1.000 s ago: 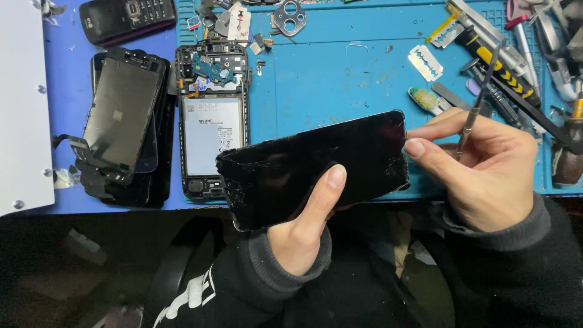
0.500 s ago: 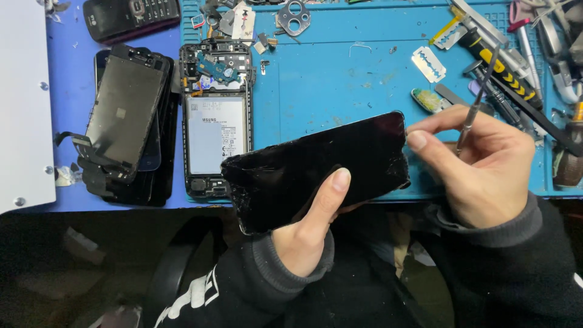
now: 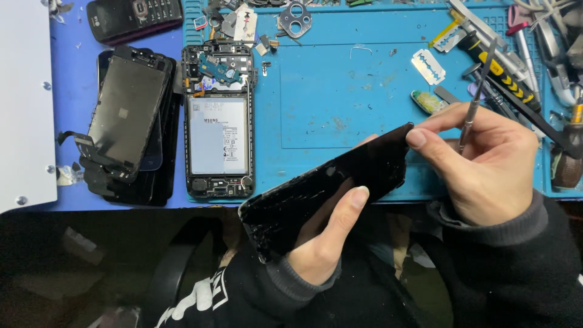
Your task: The person holds a replacement phone display panel on a blue work mat and uses a small blade to scrape and peel old adhesive residue from its metal back along the edges, working around the panel's perimeter, then sets the panel down on the mat.
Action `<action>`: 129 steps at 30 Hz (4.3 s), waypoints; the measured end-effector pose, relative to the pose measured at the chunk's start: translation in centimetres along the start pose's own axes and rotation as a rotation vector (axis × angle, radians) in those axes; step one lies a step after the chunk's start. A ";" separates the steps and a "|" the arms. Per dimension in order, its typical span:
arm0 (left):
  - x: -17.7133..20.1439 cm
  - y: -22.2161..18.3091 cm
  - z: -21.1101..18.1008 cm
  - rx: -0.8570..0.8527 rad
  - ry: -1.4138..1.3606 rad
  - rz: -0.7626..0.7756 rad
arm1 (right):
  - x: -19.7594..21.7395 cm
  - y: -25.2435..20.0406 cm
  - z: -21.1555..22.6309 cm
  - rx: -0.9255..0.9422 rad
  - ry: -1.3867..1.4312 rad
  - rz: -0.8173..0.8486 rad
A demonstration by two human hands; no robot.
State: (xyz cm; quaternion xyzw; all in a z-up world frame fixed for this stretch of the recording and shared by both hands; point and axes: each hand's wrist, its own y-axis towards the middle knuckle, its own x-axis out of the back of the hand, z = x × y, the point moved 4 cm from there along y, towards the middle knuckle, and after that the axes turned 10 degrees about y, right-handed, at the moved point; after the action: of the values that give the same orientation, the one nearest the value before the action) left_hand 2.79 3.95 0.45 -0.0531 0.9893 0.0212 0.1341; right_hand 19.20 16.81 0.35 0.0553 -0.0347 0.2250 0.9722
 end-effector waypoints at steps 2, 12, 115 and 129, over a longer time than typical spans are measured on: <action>-0.1 -0.2 0.2 -0.012 0.003 -0.005 | -0.4 -0.2 0.5 0.010 0.002 -0.022; -0.4 -0.1 1.4 -0.125 -0.139 -0.039 | -0.6 -0.4 -0.1 0.006 -0.006 -0.123; 2.0 -0.8 0.0 -0.114 -0.233 -0.042 | 0.7 -3.7 0.1 -0.083 -0.026 0.091; 2.2 -0.6 -0.5 -0.044 -0.277 0.044 | 1.1 -3.0 0.5 -0.140 -0.010 -0.020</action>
State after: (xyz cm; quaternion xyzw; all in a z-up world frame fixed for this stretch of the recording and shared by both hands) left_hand 0.57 3.13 0.36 -0.0308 0.9615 0.0530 0.2678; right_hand 21.51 14.60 0.70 -0.0112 -0.0544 0.2120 0.9757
